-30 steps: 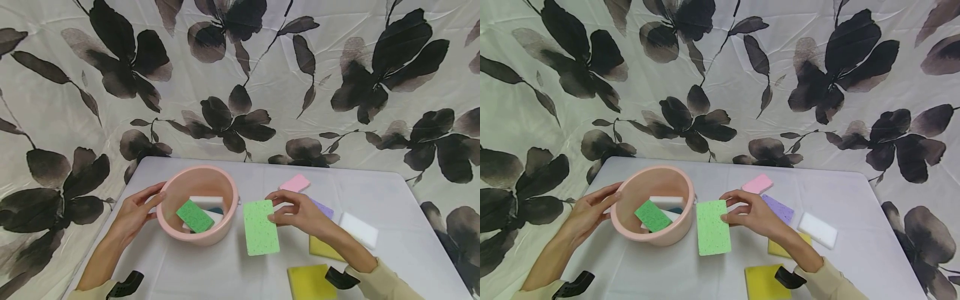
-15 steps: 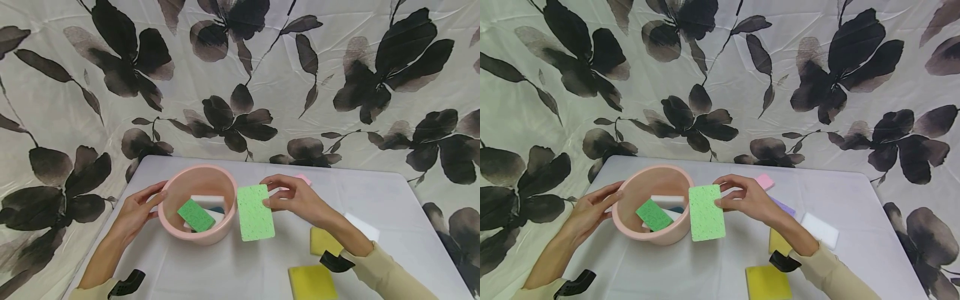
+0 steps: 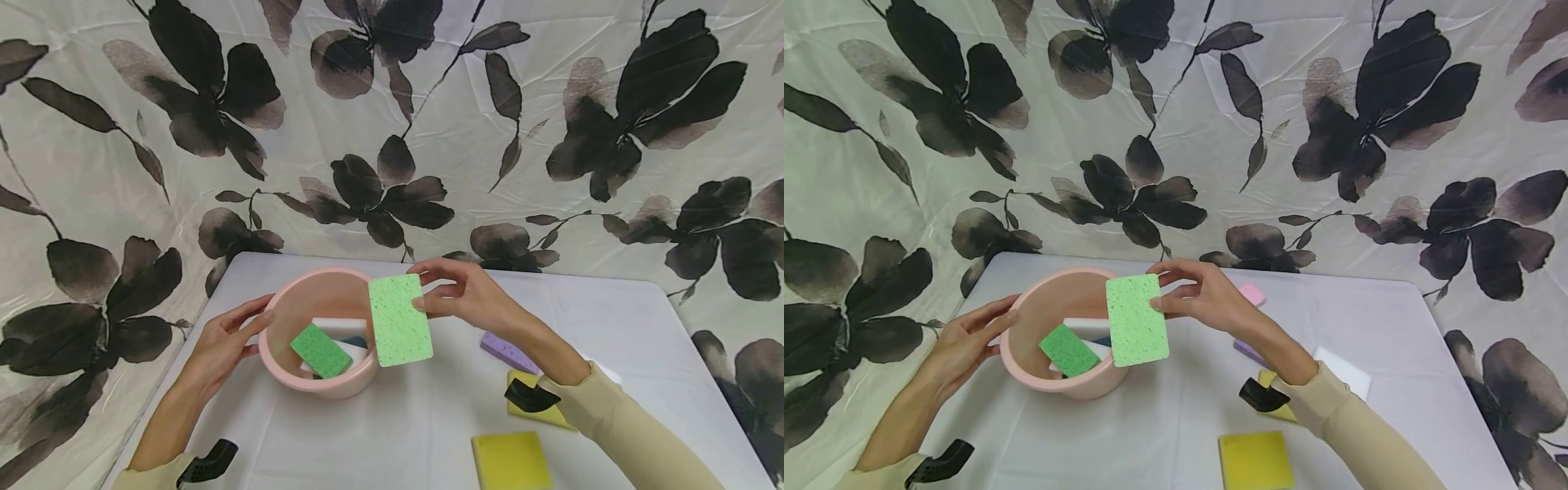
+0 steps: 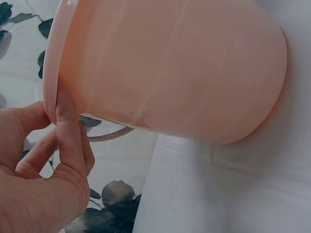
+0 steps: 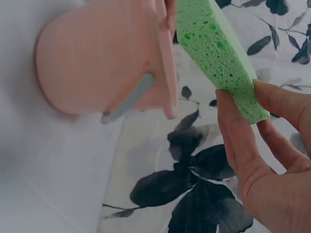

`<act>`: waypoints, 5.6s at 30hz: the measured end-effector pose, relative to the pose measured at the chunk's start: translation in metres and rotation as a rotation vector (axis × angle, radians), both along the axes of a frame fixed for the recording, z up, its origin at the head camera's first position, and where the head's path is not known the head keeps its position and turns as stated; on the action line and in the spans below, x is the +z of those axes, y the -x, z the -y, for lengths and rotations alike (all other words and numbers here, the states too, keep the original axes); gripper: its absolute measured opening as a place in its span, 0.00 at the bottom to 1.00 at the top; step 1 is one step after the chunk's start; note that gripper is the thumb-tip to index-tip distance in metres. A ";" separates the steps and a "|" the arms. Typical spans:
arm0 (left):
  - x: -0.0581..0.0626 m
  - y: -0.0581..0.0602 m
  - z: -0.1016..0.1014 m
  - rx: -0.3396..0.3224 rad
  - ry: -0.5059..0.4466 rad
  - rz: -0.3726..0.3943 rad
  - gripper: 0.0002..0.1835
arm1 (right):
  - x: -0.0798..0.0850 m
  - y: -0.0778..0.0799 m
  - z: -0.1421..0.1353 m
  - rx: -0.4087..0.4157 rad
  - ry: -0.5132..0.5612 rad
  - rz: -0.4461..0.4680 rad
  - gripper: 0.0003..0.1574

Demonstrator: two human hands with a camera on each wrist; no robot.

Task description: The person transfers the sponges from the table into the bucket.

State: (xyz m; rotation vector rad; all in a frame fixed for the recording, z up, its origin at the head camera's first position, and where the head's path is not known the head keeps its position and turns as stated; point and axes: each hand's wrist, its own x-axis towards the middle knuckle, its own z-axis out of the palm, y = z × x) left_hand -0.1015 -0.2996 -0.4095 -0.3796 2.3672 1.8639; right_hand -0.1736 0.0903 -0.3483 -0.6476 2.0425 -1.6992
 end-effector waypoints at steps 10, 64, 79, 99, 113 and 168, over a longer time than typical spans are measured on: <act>0.000 0.001 -0.001 -0.004 0.003 0.003 0.39 | 0.003 0.018 0.022 0.055 0.036 -0.018 0.30; -0.002 0.000 0.002 0.001 -0.012 0.003 0.37 | -0.018 0.045 0.138 0.297 -0.403 -0.546 0.23; 0.000 0.000 -0.001 -0.008 -0.019 -0.006 0.37 | -0.032 0.036 0.151 0.260 -0.560 -0.603 0.19; -0.003 -0.002 0.002 -0.015 -0.015 -0.012 0.39 | -0.027 0.031 0.118 0.203 -0.355 -0.627 0.12; -0.003 0.001 0.001 -0.017 -0.022 -0.029 0.38 | -0.022 0.027 0.076 0.133 -0.239 -0.516 0.12; -0.002 -0.003 0.002 0.013 -0.037 0.006 0.38 | -0.086 -0.034 -0.073 0.113 -0.251 -0.250 0.20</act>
